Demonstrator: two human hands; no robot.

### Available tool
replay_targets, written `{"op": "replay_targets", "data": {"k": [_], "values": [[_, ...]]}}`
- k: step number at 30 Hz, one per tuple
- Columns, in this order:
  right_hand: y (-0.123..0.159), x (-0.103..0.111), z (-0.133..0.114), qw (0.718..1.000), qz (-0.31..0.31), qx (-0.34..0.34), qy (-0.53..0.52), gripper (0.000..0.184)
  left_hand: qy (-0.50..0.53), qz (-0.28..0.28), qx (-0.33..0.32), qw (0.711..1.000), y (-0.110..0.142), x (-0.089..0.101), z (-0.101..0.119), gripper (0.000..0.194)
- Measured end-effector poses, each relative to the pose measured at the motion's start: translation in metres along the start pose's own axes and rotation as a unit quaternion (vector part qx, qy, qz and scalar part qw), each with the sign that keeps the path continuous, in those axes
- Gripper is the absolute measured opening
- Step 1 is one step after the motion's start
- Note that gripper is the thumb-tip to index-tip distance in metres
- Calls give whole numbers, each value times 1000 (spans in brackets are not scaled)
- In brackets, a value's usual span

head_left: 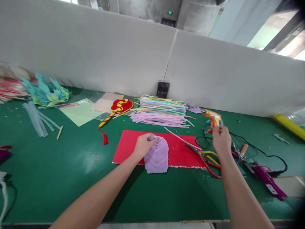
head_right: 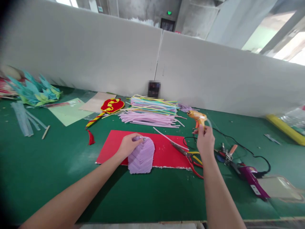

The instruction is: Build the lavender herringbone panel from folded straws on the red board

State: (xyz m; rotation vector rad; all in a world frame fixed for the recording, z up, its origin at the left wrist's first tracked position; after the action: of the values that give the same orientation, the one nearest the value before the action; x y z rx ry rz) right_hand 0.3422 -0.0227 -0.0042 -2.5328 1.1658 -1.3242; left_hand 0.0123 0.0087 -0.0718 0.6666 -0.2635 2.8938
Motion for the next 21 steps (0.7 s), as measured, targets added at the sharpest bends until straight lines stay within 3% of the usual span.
{"op": "replay_targets", "data": {"k": [2,5,7,9,13,21], "values": [[10,15,-20,998,54,23,-36,47,1,4,-2,1000,0,0,0,19],[38,25,-55,990,117,72,-8,49,14,10,10,1000,-1,1,-2,20],[57,15,-70,994,82,64,-9,51,23,14,20,999,-2,2,-4,21],[73,-3,-81,997,9,67,-22,55,29,16,29,999,-2,3,-5,25],[89,-37,-78,996,-79,38,-5,62,43,15,31,998,1,3,1,26],[93,-59,-57,995,-87,49,26,60,-117,-10,-59,991,3,-5,9,14]]}}
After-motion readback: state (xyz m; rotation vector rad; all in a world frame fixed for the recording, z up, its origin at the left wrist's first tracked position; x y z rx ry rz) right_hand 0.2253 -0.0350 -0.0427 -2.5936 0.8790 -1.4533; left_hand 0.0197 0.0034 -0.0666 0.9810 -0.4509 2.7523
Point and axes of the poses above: each hand's wrist, its own y-axis away from the middle knuckle, its own x-axis out of the back of the hand, z = x × y, the point moved 5 cm from there along -y, towards the middle knuckle, and after that the axes turned 6 degrees about -x, right-handed, at the moved point
